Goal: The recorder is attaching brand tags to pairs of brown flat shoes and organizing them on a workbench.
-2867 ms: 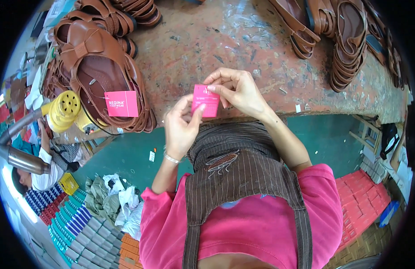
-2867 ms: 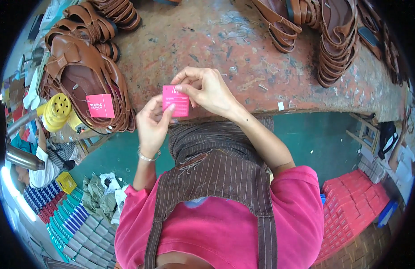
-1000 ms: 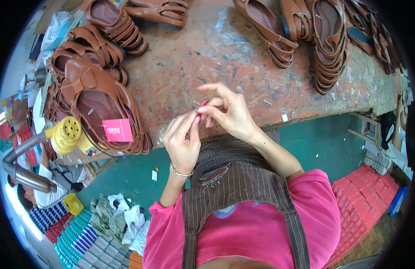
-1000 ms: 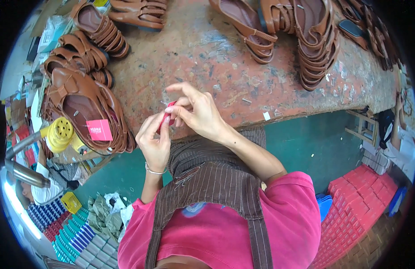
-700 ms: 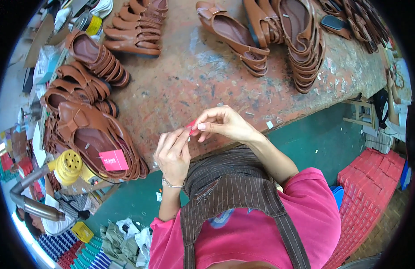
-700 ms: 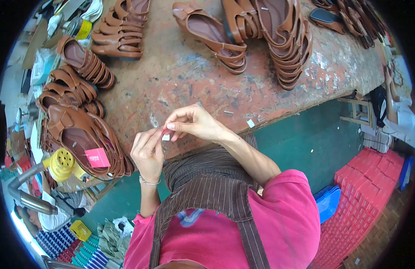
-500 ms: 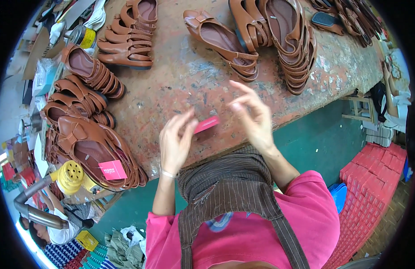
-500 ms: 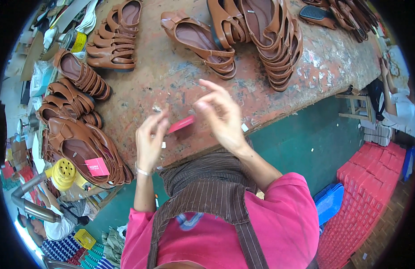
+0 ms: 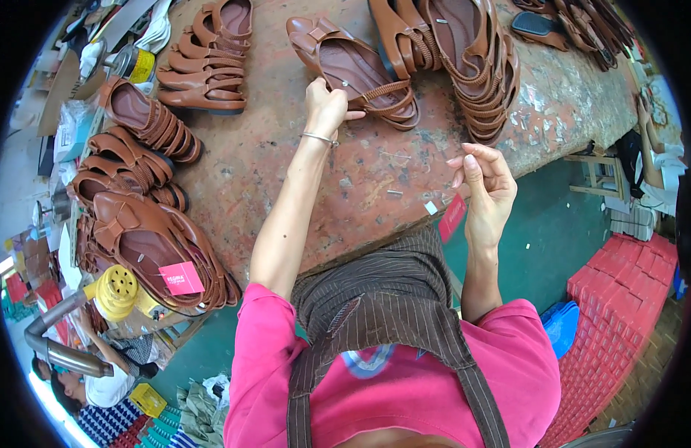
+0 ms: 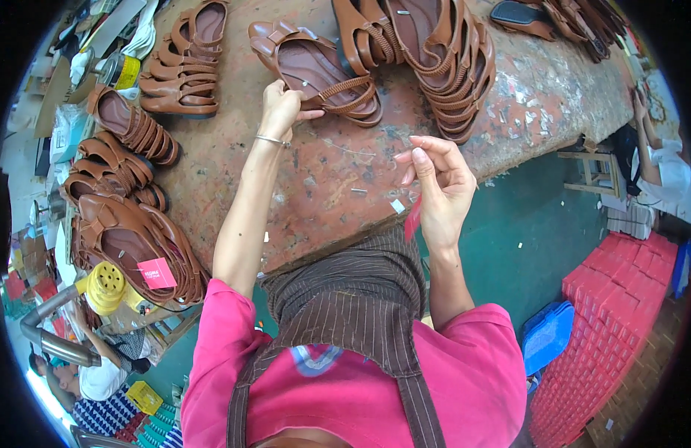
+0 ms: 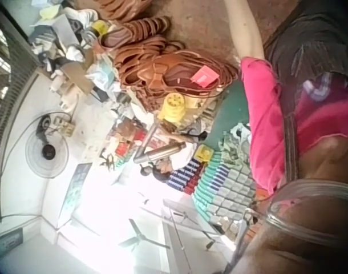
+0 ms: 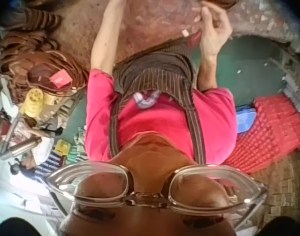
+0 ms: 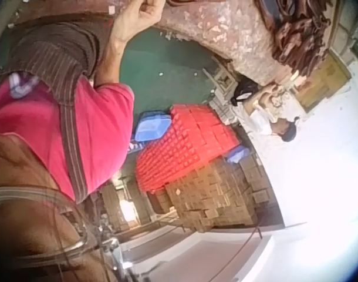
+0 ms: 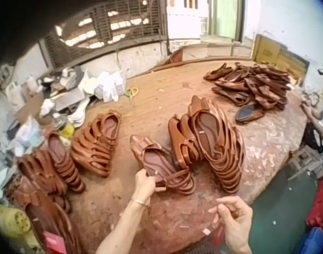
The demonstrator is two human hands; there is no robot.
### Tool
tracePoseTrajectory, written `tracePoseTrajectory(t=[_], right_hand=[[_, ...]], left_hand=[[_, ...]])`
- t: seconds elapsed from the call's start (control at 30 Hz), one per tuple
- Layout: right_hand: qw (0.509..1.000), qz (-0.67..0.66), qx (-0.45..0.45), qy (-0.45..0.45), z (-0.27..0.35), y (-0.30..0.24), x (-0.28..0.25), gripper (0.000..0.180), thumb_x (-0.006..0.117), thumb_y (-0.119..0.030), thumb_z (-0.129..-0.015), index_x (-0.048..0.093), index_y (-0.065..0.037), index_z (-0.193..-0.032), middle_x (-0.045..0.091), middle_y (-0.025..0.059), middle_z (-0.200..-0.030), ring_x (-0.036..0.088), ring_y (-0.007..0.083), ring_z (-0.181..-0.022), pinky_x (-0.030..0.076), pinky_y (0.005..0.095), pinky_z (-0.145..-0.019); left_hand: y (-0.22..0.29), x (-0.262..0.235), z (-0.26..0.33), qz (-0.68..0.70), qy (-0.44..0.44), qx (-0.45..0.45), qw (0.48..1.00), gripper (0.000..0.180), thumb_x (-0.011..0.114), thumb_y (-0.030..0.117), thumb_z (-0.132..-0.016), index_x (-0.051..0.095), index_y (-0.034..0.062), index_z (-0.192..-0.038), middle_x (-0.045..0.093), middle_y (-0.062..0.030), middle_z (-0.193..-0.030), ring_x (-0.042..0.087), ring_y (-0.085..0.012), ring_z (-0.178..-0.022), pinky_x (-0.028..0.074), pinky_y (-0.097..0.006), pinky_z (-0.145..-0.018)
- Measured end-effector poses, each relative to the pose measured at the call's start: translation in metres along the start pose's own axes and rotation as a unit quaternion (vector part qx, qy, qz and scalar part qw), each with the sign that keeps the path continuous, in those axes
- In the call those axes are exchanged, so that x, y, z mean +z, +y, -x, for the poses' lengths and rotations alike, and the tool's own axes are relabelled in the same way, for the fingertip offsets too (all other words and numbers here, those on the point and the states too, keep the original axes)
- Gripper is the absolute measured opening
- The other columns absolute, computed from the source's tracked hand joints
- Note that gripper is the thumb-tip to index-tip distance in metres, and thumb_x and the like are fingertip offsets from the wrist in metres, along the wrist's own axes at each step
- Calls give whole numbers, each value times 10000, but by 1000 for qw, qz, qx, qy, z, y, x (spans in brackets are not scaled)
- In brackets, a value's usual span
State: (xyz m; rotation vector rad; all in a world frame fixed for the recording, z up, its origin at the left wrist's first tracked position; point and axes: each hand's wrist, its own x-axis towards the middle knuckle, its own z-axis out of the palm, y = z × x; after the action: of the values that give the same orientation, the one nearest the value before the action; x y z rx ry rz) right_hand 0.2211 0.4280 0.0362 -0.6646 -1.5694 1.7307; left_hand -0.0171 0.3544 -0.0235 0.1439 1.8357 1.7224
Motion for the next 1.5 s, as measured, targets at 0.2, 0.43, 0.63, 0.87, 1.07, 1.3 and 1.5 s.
tracePoseTrajectory(t=[0.2,0.43,0.63,0.87,1.07,1.3,1.5], right_hand=[[998,-33,41,-38,2,9,11,96,590,-52,-974,581,18,-1039,718,130,-882,559,68,-608,466,204,-581],[986,-62,111,-112,10,7,53,63,609,-48,-960,591,-3,-1000,682,83,-775,546,63,-552,435,193,-506],[907,169,67,-379,49,21,131,71,693,-74,-865,662,-26,-907,676,106,-718,650,173,-581,504,292,-541],[835,326,-79,-436,74,68,157,89,662,-78,-842,624,0,-863,666,203,-767,667,369,-688,528,440,-618],[814,351,-84,-455,73,67,161,106,654,-98,-835,612,-2,-844,665,205,-740,667,380,-671,524,466,-593],[797,360,-106,-474,70,66,163,83,626,-84,-847,606,-4,-848,663,204,-739,671,382,-677,525,464,-581],[775,377,-120,-493,67,63,163,62,599,-38,-824,596,3,-870,661,201,-767,672,395,-707,528,473,-591]], left_hand=[[-4,-75,44,-122,19,101,987,454,443,-127,-773,566,-58,-1204,652,-106,-1109,639,-149,-894,526,-268,-725],[-18,-143,197,-198,75,77,974,540,429,-122,-841,495,-25,-1369,682,-123,-1122,653,-105,-823,523,-246,-713],[-71,-139,230,-154,158,22,975,626,497,-100,-865,361,39,-1460,709,-160,-1042,687,-149,-805,521,-274,-694],[-72,-127,233,-209,222,45,951,472,536,-103,-898,411,61,-1323,672,-101,-1004,611,-63,-794,451,-176,-607],[-77,-136,232,-168,239,44,955,299,608,-100,-868,561,33,-1132,627,-29,-862,567,-22,-691,416,-176,-528],[-76,-137,230,-220,257,60,939,248,672,-77,-844,609,25,-1061,612,-23,-835,578,-35,-638,444,-188,-525],[-75,-136,230,-233,262,70,934,181,687,-19,-829,629,15,-997,669,-111,-849,644,-192,-616,514,-309,-598]])
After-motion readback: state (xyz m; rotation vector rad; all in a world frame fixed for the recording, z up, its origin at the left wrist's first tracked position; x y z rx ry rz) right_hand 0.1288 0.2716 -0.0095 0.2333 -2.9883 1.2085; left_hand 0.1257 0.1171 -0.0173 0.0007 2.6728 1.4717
